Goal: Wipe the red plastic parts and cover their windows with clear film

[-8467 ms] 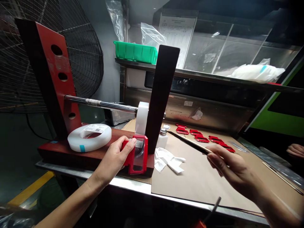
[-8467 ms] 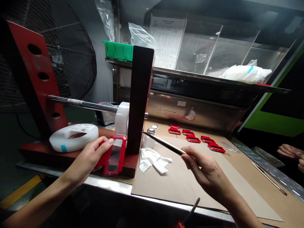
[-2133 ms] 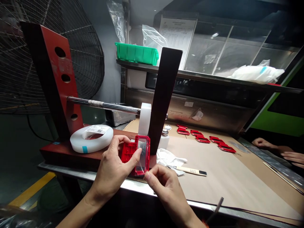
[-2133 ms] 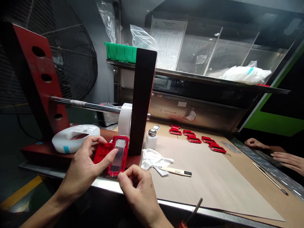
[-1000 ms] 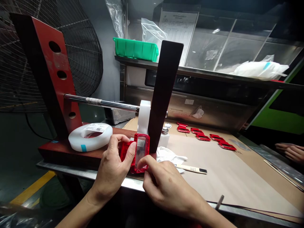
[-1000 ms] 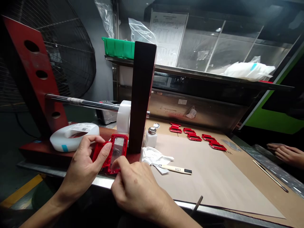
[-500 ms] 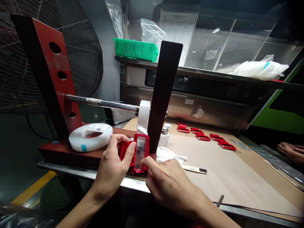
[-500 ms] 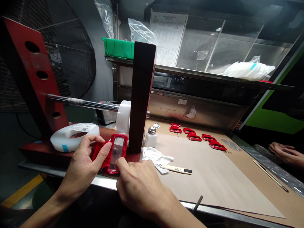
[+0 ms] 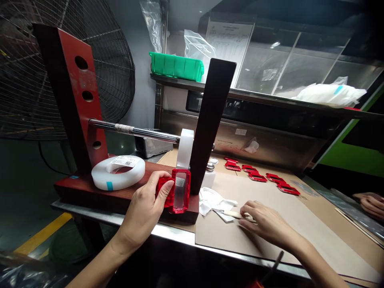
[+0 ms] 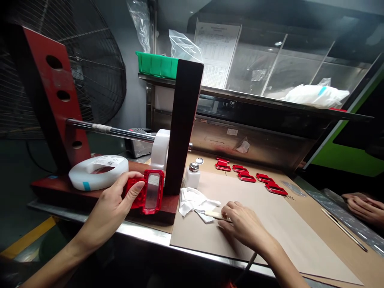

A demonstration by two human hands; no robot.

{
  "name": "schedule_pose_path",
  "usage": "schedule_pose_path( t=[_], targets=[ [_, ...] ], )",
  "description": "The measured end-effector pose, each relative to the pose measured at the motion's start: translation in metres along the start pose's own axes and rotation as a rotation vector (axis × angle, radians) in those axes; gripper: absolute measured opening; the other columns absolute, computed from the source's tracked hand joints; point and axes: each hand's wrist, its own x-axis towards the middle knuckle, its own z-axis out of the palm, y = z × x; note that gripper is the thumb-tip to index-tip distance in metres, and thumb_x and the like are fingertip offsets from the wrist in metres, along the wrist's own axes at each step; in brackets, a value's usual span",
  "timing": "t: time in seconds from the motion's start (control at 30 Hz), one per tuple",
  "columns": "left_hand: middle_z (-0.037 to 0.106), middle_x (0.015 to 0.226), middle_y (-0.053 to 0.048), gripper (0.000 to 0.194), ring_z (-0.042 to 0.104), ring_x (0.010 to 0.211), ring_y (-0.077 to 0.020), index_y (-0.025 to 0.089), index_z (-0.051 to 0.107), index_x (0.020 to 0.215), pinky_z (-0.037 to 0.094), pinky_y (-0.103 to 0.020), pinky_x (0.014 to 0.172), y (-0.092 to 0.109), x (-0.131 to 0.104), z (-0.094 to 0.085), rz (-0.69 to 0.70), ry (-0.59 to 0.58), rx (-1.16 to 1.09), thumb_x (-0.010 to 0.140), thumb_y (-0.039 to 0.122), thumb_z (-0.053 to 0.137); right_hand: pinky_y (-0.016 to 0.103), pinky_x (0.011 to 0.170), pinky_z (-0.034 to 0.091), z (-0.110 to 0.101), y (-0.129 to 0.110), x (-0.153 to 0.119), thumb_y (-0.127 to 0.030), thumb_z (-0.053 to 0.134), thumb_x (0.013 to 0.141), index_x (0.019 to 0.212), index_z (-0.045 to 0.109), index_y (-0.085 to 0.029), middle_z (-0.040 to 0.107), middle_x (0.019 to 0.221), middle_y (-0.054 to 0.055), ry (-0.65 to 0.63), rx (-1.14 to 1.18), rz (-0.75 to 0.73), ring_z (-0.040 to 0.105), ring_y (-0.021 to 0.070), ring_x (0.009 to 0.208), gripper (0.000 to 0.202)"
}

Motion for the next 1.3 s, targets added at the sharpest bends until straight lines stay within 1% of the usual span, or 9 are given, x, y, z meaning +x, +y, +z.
schedule_pose_path(
  t=[0.2,0.4,0.57,0.7,0.8,0.97,1.13,1.2,1.3],
  targets=[
    [0.064,0.084,0.001,0.032,0.06,0.081,-0.0207,0.025,0.055,0.098,0.045,-0.028,0.069,0.004,0.005,0.005,-0.066,-0.033,-0.088,0.09,0.055,0.045,0.036,0.07,0.047,0.011,0.012,0.0,-0.026,0.047,0.088,0.086,0.061,-0.02,0.064,0.091,0.007,0.022,0.054,-0.006,0.06,0.0236,0.083,0.015],
    [0.065,0.088,0.0,0.038,0.062,0.077,-0.0228,0.025,0.055,0.098,0.048,-0.032,0.07,0.001,0.007,0.006,-0.094,-0.077,-0.064,0.079,0.058,0.06,0.03,0.063,0.045,-0.007,0.015,-0.01,-0.02,0.039,0.092,0.09,0.05,-0.021,0.062,0.079,0.003,0.071,0.138,-0.077,0.055,0.0166,0.067,0.012],
    [0.067,0.088,0.0,0.037,0.063,0.08,-0.0229,0.025,0.054,0.092,0.047,-0.032,0.073,0.005,0.011,0.008,-0.111,-0.07,-0.039,0.079,0.059,0.059,0.027,0.06,0.046,-0.022,0.013,-0.023,-0.031,0.043,0.094,0.1,0.052,-0.023,0.061,0.076,0.0,0.066,0.378,-0.081,0.055,0.0136,0.064,0.013],
    [0.063,0.076,0.004,0.035,0.061,0.07,-0.0201,0.024,0.052,0.086,0.045,-0.03,0.067,0.007,0.014,0.008,-0.118,-0.086,-0.032,0.078,0.057,0.06,0.025,0.053,0.041,-0.026,0.007,-0.027,-0.045,0.045,0.093,0.094,0.055,-0.023,0.053,0.068,-0.002,0.076,0.48,-0.011,0.047,0.0125,0.056,0.024],
    [0.059,0.068,0.005,0.034,0.057,0.063,-0.0179,0.024,0.051,0.081,0.043,-0.029,0.063,0.007,0.016,0.008,-0.128,-0.085,-0.02,0.078,0.056,0.062,0.024,0.053,0.039,-0.029,0.001,-0.026,-0.048,0.042,0.094,0.088,0.056,-0.023,0.053,0.07,-0.001,0.125,0.504,-0.015,0.046,0.0129,0.06,0.029],
    [0.054,0.059,0.006,0.041,0.05,0.052,-0.0149,0.023,0.047,0.073,0.038,-0.025,0.05,0.009,0.018,0.009,-0.171,-0.036,-0.058,0.075,0.062,0.061,0.023,0.054,0.04,-0.043,-0.018,-0.022,-0.043,0.041,0.096,0.089,0.056,-0.022,0.054,0.071,-0.001,0.227,0.516,-0.087,0.048,0.0118,0.061,0.027],
    [0.051,0.063,0.006,0.04,0.047,0.055,-0.0129,0.023,0.046,0.071,0.038,-0.023,0.052,0.011,0.017,0.009,-0.14,0.008,-0.062,0.075,0.058,0.064,0.021,0.051,0.042,-0.059,-0.039,-0.012,-0.039,0.038,0.098,0.089,0.057,-0.021,0.052,0.066,-0.002,0.286,0.598,-0.161,0.049,0.01,0.055,0.028],
    [0.049,0.063,0.006,0.04,0.048,0.056,-0.0132,0.023,0.045,0.07,0.039,-0.023,0.053,0.01,0.017,0.008,-0.139,0.017,-0.069,0.075,0.057,0.065,0.02,0.053,0.042,-0.063,-0.047,-0.005,-0.035,0.038,0.099,0.091,0.057,-0.021,0.056,0.068,-0.001,0.362,0.54,-0.23,0.052,0.0101,0.056,0.025],
    [0.048,0.06,0.007,0.041,0.048,0.055,-0.0133,0.023,0.043,0.067,0.039,-0.023,0.052,0.009,0.018,0.007,-0.149,0.016,-0.082,0.073,0.056,0.066,0.021,0.055,0.04,-0.066,-0.059,0.008,-0.03,0.039,0.099,0.095,0.059,-0.019,0.06,0.071,0.001,0.528,0.3,-0.333,0.054,0.0112,0.06,0.022]
  ],
)
